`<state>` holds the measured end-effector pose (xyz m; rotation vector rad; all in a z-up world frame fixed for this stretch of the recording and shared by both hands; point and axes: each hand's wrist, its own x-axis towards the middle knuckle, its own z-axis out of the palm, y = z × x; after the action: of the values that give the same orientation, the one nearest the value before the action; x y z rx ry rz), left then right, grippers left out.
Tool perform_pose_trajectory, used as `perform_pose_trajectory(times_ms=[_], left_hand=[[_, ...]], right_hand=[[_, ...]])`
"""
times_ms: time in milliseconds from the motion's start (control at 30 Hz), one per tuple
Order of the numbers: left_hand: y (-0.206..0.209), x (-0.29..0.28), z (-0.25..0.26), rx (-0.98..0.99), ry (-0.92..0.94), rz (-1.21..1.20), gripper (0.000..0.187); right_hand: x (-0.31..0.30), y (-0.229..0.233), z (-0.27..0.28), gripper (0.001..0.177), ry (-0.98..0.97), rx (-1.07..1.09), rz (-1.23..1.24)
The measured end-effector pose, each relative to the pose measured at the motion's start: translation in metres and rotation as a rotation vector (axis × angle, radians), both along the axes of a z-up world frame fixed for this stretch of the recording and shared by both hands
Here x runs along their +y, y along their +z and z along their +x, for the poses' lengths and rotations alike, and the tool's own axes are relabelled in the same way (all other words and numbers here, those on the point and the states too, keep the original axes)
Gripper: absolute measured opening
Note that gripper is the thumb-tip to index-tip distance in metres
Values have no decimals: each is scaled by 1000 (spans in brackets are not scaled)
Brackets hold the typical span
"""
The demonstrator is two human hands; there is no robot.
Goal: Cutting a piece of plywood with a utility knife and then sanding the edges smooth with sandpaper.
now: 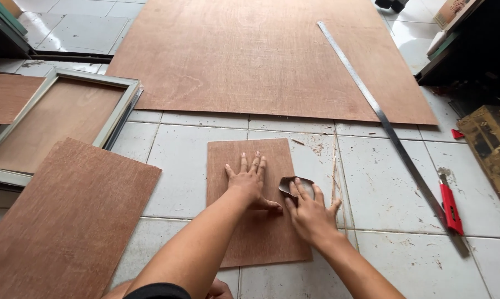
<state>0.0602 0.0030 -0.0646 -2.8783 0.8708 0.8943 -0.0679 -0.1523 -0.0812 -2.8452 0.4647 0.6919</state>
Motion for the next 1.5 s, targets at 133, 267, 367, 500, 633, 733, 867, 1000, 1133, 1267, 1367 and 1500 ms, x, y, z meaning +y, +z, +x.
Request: perform_pose_trajectory(times_ms=[133,267,367,500,633,733,867,1000,1133,1267,1367,1500], left_hand=[[-1,-1,0,-2,-26,23,150],[12,2,-4,13,-16,25,151],[9,-1,-3,11,-9,25,150],[-10,-4,4,3,-11,22,151],[-2,-2,1,-7,-33,22,152],[6,-3,-3,9,-30,28,150],[5,-3,-1,14,-19,17,153],[1,-3,-2,15,-2,-20,152],[-2,-1,1,20,4,-8,149],[-11,-5,3,-15,-18,8,153],[-2,-6,-1,-8,-11,14,153],[-2,-7,0,-16,11,5,151]], right_hand=[[-13,-29,51,66,-3,-74,-10],[-32,-35,141,70,3,-71,29],[-35,-31,150,69,24,-73,12],[-21,-17,86,66,50,-1,19],[-16,-21,69,68,4,-53,24],[-30,-31,113,68,60,-38,1],[-39,-35,157,69,36,-79,28],[-31,-37,119,69,43,-73,8],[-4,-9,41,65,7,3,39],[-22,-39,92,65,9,-84,13],[-37,-52,143,66,10,-119,15],[-31,-30,127,67,33,-108,71]])
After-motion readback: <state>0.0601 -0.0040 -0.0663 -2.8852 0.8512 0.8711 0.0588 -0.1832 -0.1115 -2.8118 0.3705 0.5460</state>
